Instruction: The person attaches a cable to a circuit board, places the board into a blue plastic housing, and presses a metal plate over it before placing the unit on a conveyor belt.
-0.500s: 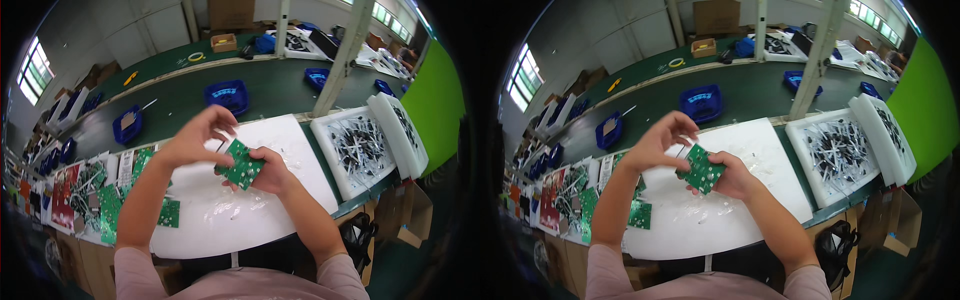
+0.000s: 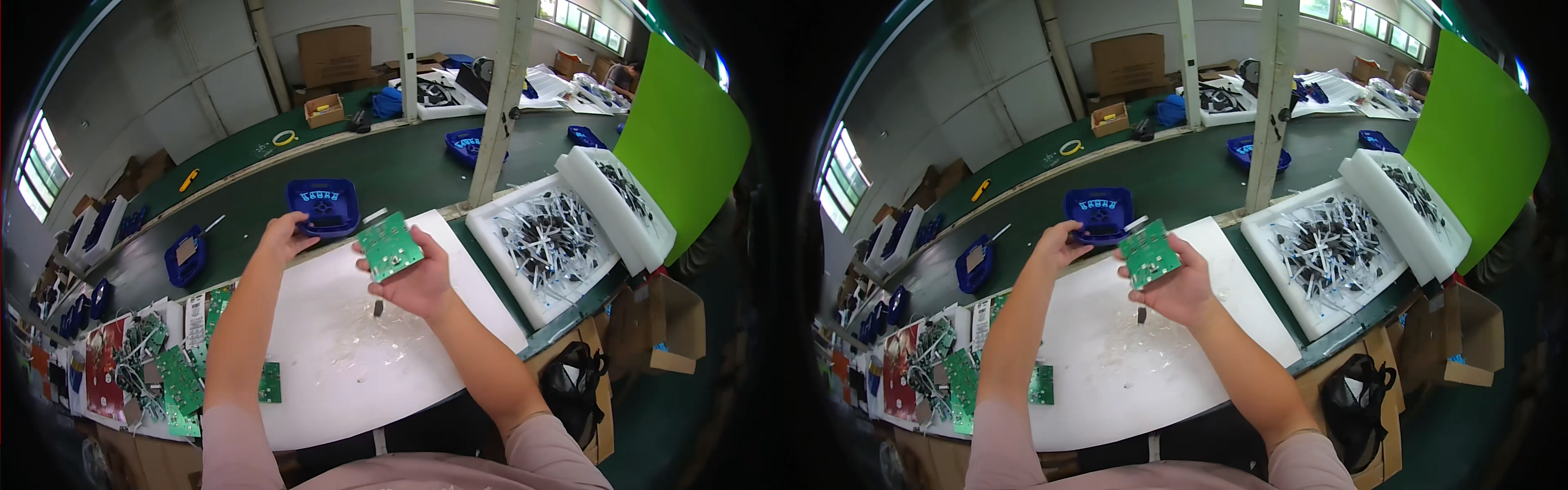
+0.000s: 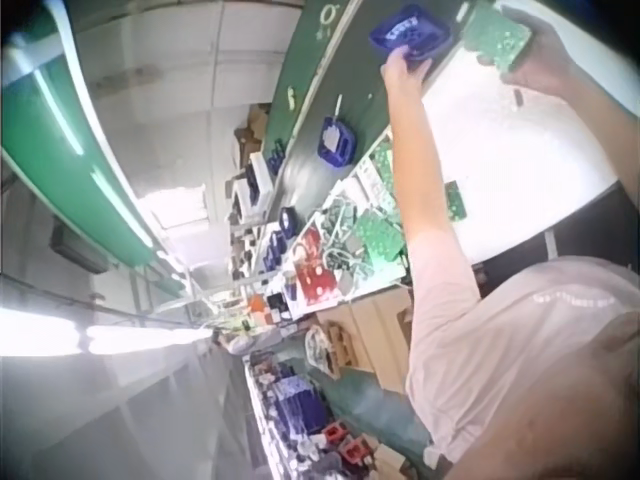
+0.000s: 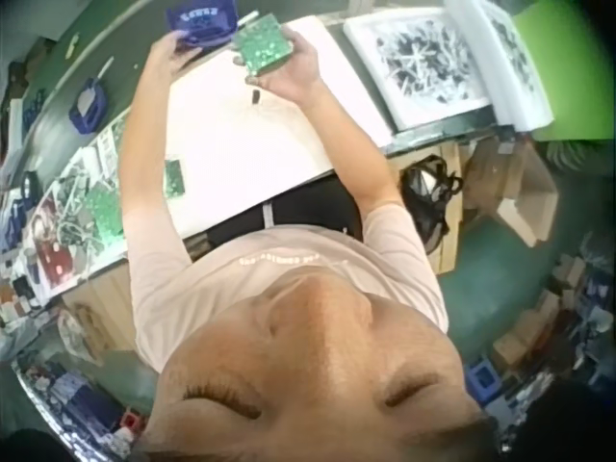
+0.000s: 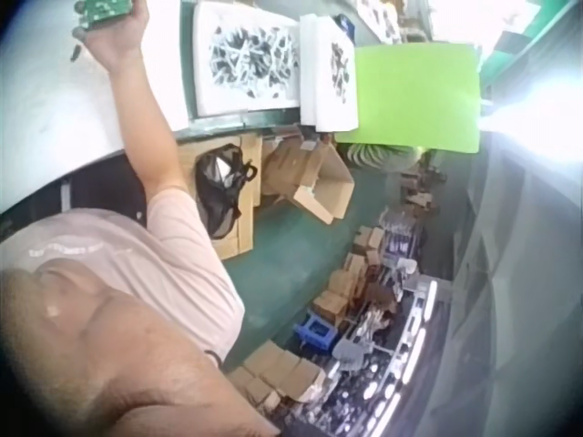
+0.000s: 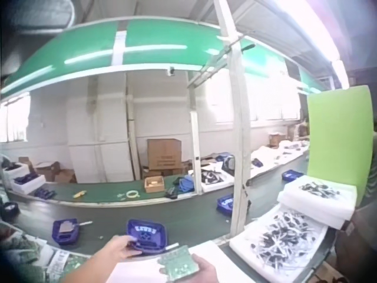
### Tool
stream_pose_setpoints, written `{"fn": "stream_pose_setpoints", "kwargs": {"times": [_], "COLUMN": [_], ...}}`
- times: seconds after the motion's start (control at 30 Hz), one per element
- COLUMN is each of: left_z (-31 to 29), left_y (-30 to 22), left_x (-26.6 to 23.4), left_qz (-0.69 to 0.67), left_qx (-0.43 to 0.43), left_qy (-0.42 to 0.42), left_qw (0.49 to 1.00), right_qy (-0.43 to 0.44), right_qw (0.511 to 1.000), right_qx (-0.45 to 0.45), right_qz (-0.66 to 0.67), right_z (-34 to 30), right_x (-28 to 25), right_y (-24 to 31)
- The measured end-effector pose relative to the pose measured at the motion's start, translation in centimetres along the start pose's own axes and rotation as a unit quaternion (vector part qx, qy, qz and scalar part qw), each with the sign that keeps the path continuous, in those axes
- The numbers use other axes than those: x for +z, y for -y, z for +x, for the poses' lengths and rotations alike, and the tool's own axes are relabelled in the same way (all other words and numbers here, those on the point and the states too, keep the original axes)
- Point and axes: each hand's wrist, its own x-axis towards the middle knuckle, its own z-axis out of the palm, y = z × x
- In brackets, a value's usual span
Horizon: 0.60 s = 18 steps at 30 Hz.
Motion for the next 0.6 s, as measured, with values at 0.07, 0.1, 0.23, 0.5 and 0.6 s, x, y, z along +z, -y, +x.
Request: {"fn": "stream_pose_setpoints", "kwargs": {"times": [0.07, 0.1, 0.23, 0.5, 0.6], "left_z": [-4.5, -7.3, -15.4, -20.9, -21.5], "left_y": [1.4, 2.5, 8.4, 13.1, 13.2], "left_x": [0.5, 0.8, 1.0, 1.3, 1.3], "left_qz": [-0.019, -0.035, 0.05, 0.147, 0.129], "left_qx": [0.063, 0.124, 0.303, 0.333, 0.329], "left_qy": [0.025, 0.054, 0.064, 0.11, 0.112], "left_qw": [0.998, 0.99, 0.949, 0.925, 0.929], "right_qy": [-0.049, -0.044, -0.133, -0.163, -0.157], "right_qw": [0.991, 0.986, 0.909, 0.752, 0.68], "right_qx": [-0.117, -0.144, -0.239, -0.275, -0.278], "right_qz": [-0.048, -0.068, -0.316, -0.577, -0.66], "right_z": [0.0, -0.1, 0.5, 1.1, 0.8], "right_x": [0.5, 0.3, -0.6, 0.7, 0.7], "right_y": [-0.1, -0.1, -0.1, -4.6, -4.9]}}
